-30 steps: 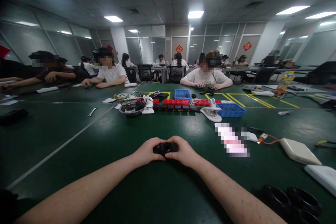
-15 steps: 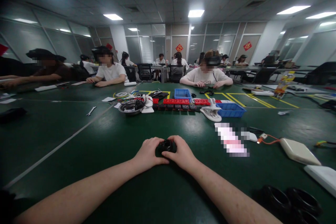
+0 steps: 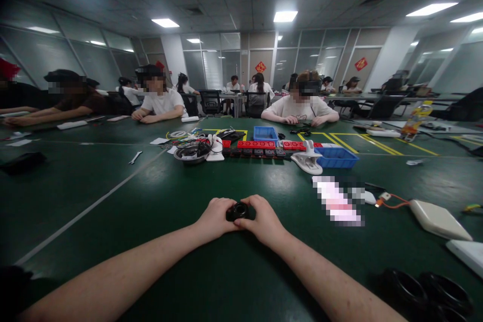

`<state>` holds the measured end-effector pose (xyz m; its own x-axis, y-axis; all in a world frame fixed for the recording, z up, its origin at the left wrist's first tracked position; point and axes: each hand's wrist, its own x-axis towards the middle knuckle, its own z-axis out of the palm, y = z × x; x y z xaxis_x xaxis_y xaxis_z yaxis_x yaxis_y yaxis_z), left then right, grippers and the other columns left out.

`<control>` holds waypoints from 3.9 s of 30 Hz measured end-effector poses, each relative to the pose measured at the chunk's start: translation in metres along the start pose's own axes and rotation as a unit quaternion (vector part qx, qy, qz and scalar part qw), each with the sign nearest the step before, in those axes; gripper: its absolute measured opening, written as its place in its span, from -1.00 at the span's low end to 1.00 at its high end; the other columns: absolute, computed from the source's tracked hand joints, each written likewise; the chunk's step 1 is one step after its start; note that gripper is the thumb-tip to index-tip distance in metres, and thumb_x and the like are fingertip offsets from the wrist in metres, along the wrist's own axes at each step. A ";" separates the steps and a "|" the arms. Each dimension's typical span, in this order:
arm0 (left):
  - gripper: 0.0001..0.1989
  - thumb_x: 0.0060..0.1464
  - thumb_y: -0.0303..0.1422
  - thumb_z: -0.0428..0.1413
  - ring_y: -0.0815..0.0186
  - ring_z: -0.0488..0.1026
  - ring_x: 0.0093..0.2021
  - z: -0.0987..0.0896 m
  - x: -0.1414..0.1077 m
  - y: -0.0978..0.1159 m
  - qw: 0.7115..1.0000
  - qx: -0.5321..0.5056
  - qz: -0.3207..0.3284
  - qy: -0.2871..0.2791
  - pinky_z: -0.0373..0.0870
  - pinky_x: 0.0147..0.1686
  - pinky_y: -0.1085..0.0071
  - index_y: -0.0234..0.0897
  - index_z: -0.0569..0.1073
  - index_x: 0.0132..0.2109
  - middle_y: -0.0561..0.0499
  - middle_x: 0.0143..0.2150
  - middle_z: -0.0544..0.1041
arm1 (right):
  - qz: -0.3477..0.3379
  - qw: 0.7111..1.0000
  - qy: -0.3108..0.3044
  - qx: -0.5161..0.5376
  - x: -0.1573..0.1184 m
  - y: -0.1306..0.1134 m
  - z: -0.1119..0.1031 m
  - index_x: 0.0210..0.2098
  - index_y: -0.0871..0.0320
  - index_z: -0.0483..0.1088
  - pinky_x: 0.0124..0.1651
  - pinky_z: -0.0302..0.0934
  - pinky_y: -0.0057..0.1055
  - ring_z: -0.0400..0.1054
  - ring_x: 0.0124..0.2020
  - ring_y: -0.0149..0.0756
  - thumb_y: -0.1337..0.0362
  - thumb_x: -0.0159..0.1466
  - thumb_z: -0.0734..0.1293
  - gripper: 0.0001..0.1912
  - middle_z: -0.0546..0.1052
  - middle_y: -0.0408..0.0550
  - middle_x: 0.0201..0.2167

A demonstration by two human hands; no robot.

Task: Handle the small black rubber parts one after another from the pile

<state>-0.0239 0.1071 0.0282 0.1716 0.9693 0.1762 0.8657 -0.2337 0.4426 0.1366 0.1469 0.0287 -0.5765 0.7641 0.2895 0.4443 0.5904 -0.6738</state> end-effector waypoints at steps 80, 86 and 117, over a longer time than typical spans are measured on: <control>-0.45 -0.18 -0.16 0.14 0.24 0.31 -0.17 -0.005 -0.001 -0.008 0.995 -0.077 0.067 -0.018 0.20 -0.17 0.34 -0.17 0.25 0.01 0.02 -0.17 0.38 | 0.030 0.998 -0.048 -0.024 0.003 -0.002 -0.014 -0.31 0.15 0.31 -0.33 0.12 -0.42 0.25 -0.35 -0.33 0.22 -0.08 0.38 -0.67 0.38 -0.13 -0.38; -0.30 -0.34 -0.07 0.19 0.17 0.27 -0.13 0.000 -0.004 0.000 0.998 -0.036 0.020 0.040 0.16 -0.12 0.25 -0.20 0.23 0.00 -0.01 -0.14 0.36 | 0.040 0.999 0.025 -0.002 0.000 0.005 0.003 -0.20 0.15 0.23 -0.24 0.12 -0.38 0.24 -0.28 -0.30 0.18 -0.13 0.40 -0.50 0.34 -0.11 -0.29; -0.54 -0.29 -0.07 0.18 0.26 0.34 -0.26 -0.002 0.015 -0.020 0.986 -0.062 0.115 -0.105 0.20 -0.30 0.45 -0.24 0.42 -0.23 0.06 -0.30 0.43 | -0.051 0.983 -0.177 0.026 0.016 -0.009 -0.030 -0.20 0.13 0.38 -0.11 0.10 -0.32 0.24 -0.20 -0.27 0.36 -0.11 0.41 -0.57 0.36 -0.08 -0.25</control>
<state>-0.0396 0.1264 0.0239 0.4619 0.8808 0.1044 0.7308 -0.4446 0.5179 0.1437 0.1615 0.0596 -0.8220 0.5590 0.1091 0.3425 0.6382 -0.6895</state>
